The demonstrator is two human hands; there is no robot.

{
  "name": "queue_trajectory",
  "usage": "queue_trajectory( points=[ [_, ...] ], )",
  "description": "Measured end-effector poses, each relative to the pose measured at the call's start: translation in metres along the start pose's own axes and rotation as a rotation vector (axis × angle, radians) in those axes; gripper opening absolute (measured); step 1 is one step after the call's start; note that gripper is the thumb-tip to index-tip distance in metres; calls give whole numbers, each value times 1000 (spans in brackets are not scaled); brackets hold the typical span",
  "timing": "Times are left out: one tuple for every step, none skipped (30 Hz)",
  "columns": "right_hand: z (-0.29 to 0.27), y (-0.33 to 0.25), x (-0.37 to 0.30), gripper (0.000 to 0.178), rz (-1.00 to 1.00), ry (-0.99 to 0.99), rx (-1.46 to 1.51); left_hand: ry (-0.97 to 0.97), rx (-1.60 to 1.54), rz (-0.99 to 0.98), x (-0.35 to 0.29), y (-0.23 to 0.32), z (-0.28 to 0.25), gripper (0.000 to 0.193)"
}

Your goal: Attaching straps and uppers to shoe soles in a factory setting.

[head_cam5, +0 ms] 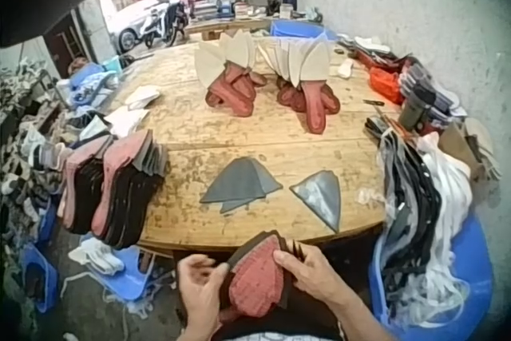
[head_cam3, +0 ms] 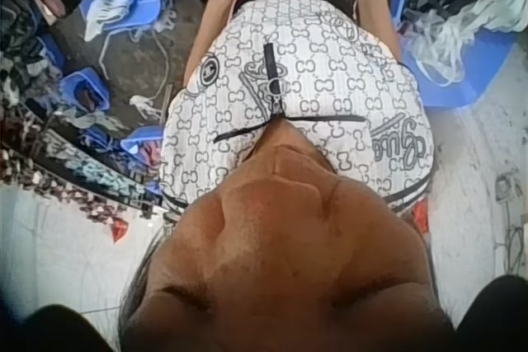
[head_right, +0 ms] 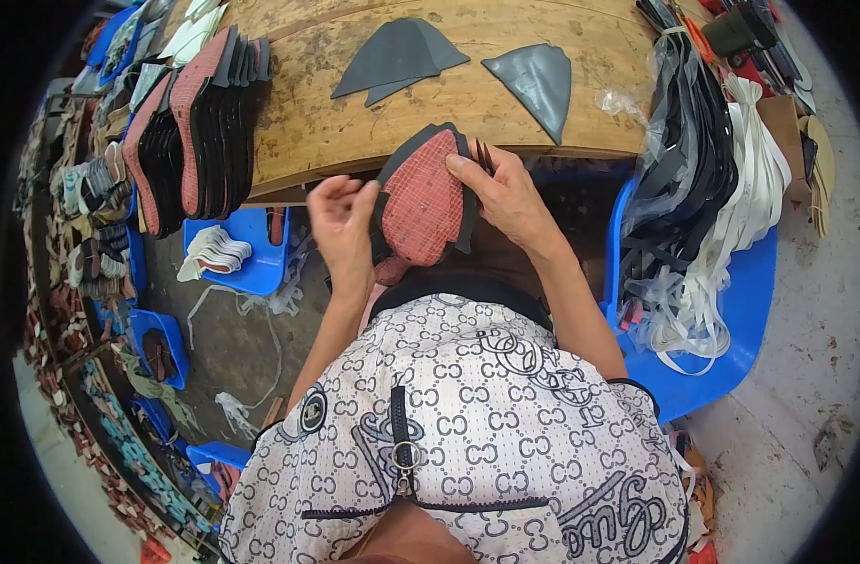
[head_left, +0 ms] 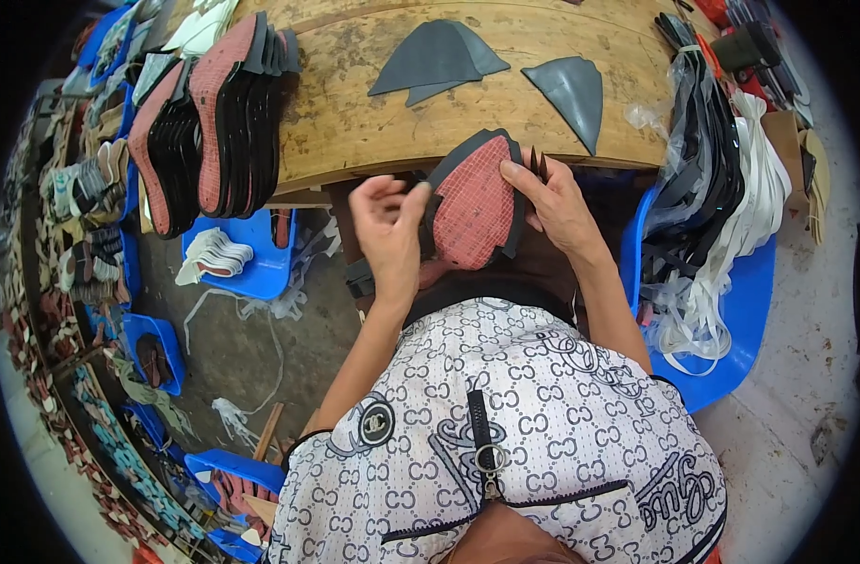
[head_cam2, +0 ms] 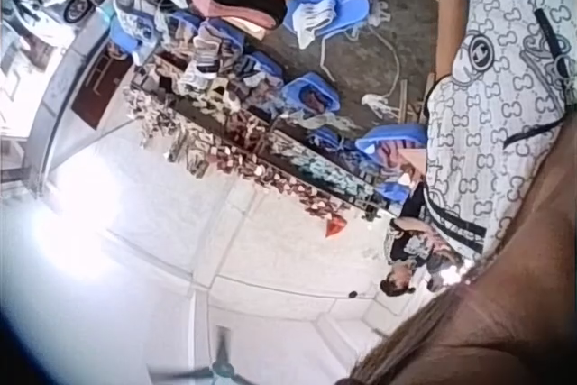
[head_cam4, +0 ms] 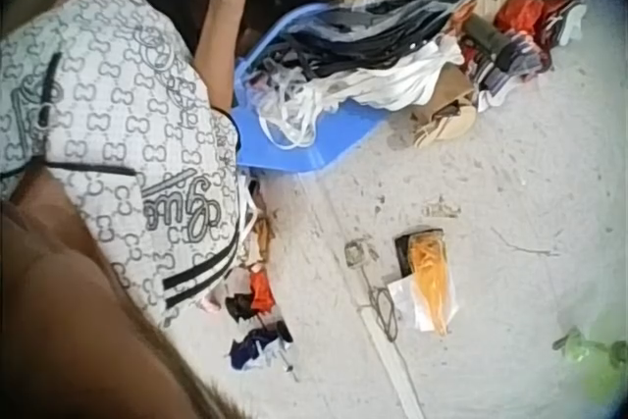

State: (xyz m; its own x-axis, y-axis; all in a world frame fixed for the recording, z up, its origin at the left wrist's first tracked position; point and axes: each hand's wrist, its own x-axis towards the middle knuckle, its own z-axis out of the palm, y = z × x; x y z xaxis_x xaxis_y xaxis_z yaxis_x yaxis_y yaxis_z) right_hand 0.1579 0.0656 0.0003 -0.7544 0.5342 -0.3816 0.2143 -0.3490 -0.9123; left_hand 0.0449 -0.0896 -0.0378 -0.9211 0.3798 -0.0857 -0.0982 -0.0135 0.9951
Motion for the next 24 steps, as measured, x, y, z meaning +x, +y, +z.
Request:
queue_trajectory(
  points=[
    [-5, 3, 2, 23, 16, 2, -33, 58, 76, 98, -3, 5, -4, 29],
    [-7, 4, 2, 23, 34, 3, -65, 0, 230, 215, -5, 12, -11, 25],
    [-7, 4, 2, 23, 35, 5, -64, -60, 384, 331, -6, 18, -14, 20],
    [-5, 0, 0, 23, 6, 11, -52, -116, 399, 353, -7, 20, -10, 16],
    [-2, -2, 0, 23, -27, 8, -41, -164, 417, 378, -8, 21, -7, 12],
    [0, -2, 0, 23, -30, 3, -40, -155, 439, 442, -7, 11, -7, 15],
    [1, -2, 1, 23, -43, 4, -37, -152, 441, 445, -7, 10, -8, 15],
    [1, 0, 1, 23, -55, 11, -34, -142, 481, 498, -7, 9, -8, 15],
    [0, 3, 2, 23, -55, 13, -34, -133, 521, 551, -8, 8, -8, 15],
    [-2, 7, 4, 21, -65, 14, -44, -140, 568, 583, -9, 8, -10, 19],
    [-3, 10, 5, 19, -74, 13, -53, -141, 570, 581, -11, 9, -9, 19],
    [-3, 10, 5, 19, -72, 14, -52, -155, 582, 565, -13, 13, -8, 21],
    [-4, 8, 5, 18, -46, 8, -40, -169, 596, 548, -15, 16, -6, 22],
    [-3, 7, 4, 18, -18, 4, -28, -171, 597, 545, -17, 19, -4, 22],
    [-3, 4, 3, 18, -15, 5, -26, -182, 576, 482, -19, 22, -3, 24],
    [-1, 2, 2, 18, -17, -5, -47, -192, 555, 418, -21, 24, -2, 26],
    [-1, 0, 2, 18, -21, -14, -67, -194, 555, 417, -21, 26, -1, 26],
    [-1, 1, 2, 18, -19, -13, -67, -219, 487, 293, -21, 28, 0, 26],
    [-2, 1, 2, 18, -13, -12, -46, -244, 417, 168, -21, 29, 1, 27],
    [-1, 2, 1, 18, -8, -13, -25, -244, 418, 167, -21, 29, 2, 27],
    [-1, 3, 1, 18, -6, -14, -25, -217, 161, -111, -20, 29, 4, 25],
    [-1, 3, 0, 19, 3, -13, -19, -184, -100, -385, -19, 29, 5, 23],
    [-1, 4, 0, 19, 12, -13, -13, -183, -99, -386, -18, 26, 3, 23],
    [-1, 4, -1, 19, 13, -14, -12, -212, -168, -450, -16, 22, 0, 23]
  ],
)
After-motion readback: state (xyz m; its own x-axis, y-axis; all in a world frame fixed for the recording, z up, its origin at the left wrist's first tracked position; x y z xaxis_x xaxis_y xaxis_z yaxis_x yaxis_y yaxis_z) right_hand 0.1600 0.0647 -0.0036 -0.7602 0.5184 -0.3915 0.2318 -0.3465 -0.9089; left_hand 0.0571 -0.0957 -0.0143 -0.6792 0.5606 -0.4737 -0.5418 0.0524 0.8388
